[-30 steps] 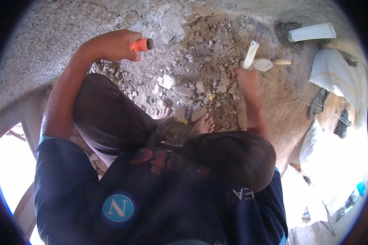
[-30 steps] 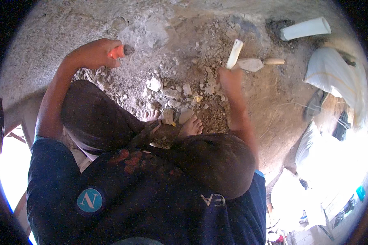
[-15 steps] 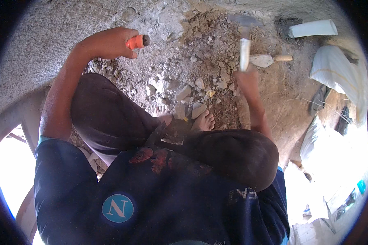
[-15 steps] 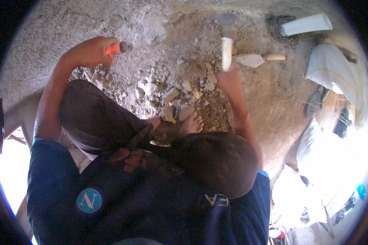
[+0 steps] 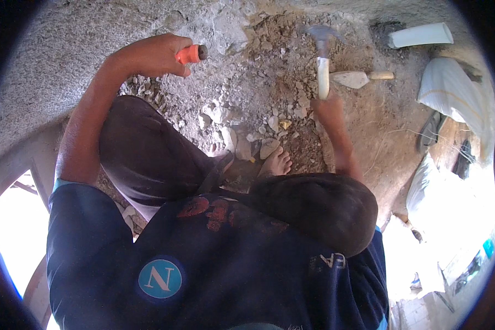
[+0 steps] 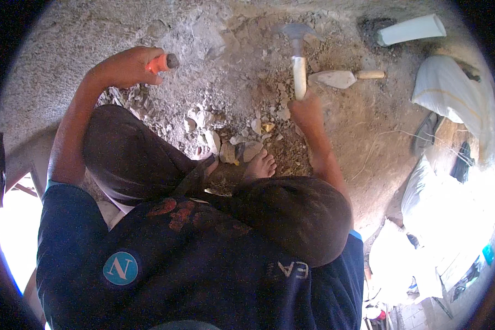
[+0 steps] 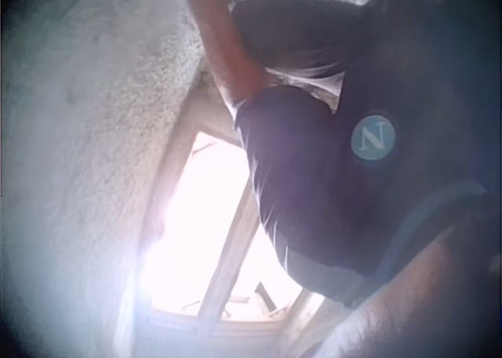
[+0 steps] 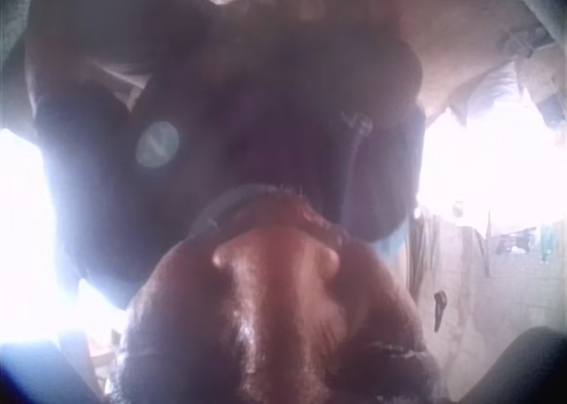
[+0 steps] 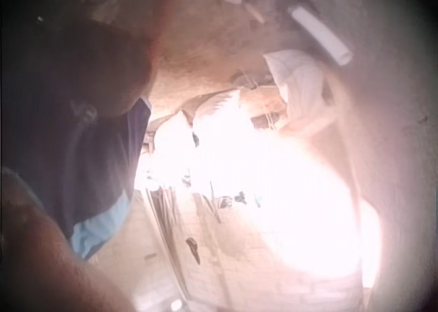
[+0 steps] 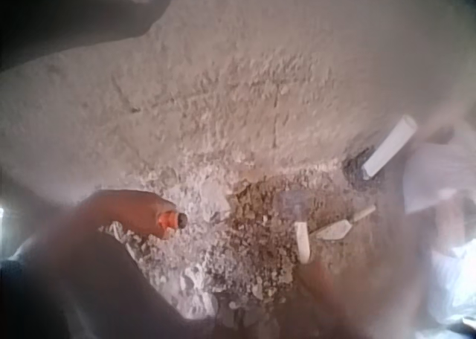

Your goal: The person uses a hammer and a chisel to chip away concrete from a floor.

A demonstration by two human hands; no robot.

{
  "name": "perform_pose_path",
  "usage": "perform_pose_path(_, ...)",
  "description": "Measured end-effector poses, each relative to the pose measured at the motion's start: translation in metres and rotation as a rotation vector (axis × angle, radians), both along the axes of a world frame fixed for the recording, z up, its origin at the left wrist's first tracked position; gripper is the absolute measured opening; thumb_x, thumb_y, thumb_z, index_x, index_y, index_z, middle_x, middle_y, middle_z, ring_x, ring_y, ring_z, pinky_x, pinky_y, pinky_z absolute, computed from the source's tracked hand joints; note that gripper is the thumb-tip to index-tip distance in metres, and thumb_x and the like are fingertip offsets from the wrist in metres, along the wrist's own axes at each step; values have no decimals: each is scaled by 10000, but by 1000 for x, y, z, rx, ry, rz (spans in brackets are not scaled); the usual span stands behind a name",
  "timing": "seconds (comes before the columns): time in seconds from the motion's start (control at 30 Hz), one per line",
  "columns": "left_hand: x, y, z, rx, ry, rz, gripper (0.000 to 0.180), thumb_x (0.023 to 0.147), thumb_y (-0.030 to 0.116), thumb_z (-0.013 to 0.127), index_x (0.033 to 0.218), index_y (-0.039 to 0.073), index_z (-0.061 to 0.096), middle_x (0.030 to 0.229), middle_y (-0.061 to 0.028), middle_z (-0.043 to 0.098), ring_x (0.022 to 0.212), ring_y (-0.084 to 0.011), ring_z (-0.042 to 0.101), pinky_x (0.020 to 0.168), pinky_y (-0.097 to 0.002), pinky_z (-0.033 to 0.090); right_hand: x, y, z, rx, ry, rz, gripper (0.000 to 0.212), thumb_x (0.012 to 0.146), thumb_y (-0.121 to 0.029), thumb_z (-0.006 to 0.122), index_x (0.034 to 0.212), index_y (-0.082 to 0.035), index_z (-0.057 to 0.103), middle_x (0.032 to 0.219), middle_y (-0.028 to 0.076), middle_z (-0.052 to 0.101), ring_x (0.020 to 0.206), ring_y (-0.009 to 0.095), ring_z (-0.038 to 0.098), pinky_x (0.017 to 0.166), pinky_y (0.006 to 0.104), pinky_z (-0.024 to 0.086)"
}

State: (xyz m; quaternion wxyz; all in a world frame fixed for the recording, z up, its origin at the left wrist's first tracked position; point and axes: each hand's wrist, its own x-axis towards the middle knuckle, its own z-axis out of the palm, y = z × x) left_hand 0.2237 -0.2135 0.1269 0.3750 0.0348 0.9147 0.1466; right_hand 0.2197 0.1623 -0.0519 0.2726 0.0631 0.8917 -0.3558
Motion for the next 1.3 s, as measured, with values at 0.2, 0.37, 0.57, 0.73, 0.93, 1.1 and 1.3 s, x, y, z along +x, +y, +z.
perform_pose_path(0.2,-4,-2,-4,8,12,-19,396,743,245,723,1033,28,561,892,-138,620,822,-248,596,767,-363,465,49,27,-105,246,-90,837,309,737,-134,556,983,29,646,906,270,663,886,417,658,819,484,512)
perform_pose_path(0.37,9,-10,-2,14,-19,1,414,743,252,719,1058,32,565,921,-141,631,850,-268,604,785,-376,468,48,6,-57,111,-29,670,342,731,-133,575,1051,-40,652,887,249,667,877,408,657,775,476,523)
perform_pose_path(0.57,13,-16,1,-39,10,13,428,734,261,714,1064,32,567,946,-153,628,885,-286,603,788,-383,467,24,-15,-53,-70,91,265,316,682,-191,662,928,7,647,757,227,649,720,413,644,649,477,506)
perform_pose_path(0.73,7,-14,4,6,0,27,409,747,267,711,1054,34,573,925,-136,622,865,-254,599,784,-373,465,68,-17,-107,159,-48,969,302,735,-218,634,922,19,628,746,245,647,743,406,658,712,488,508)
perform_pose_path(0.93,13,-22,-5,22,-9,-5,400,758,271,707,1050,31,577,909,-126,621,854,-238,597,787,-368,467,19,-33,-30,-84,82,308,309,725,-217,649,924,18,623,750,244,648,756,391,668,699,483,517)
perform_pose_path(1.1,2,-13,-3,8,0,23,407,750,263,712,1048,28,566,933,-143,622,864,-264,602,779,-364,469,44,-31,-113,122,-23,384,274,722,-169,625,919,21,643,811,201,680,738,392,665,691,468,514)
perform_pose_path(1.3,3,-13,-10,18,42,-41,398,770,262,737,1032,11,574,883,-143,630,791,-261,609,717,-377,464,61,-31,-63,-6,-113,785,280,713,-158,625,924,24,646,885,247,661,843,376,669,736,485,504)
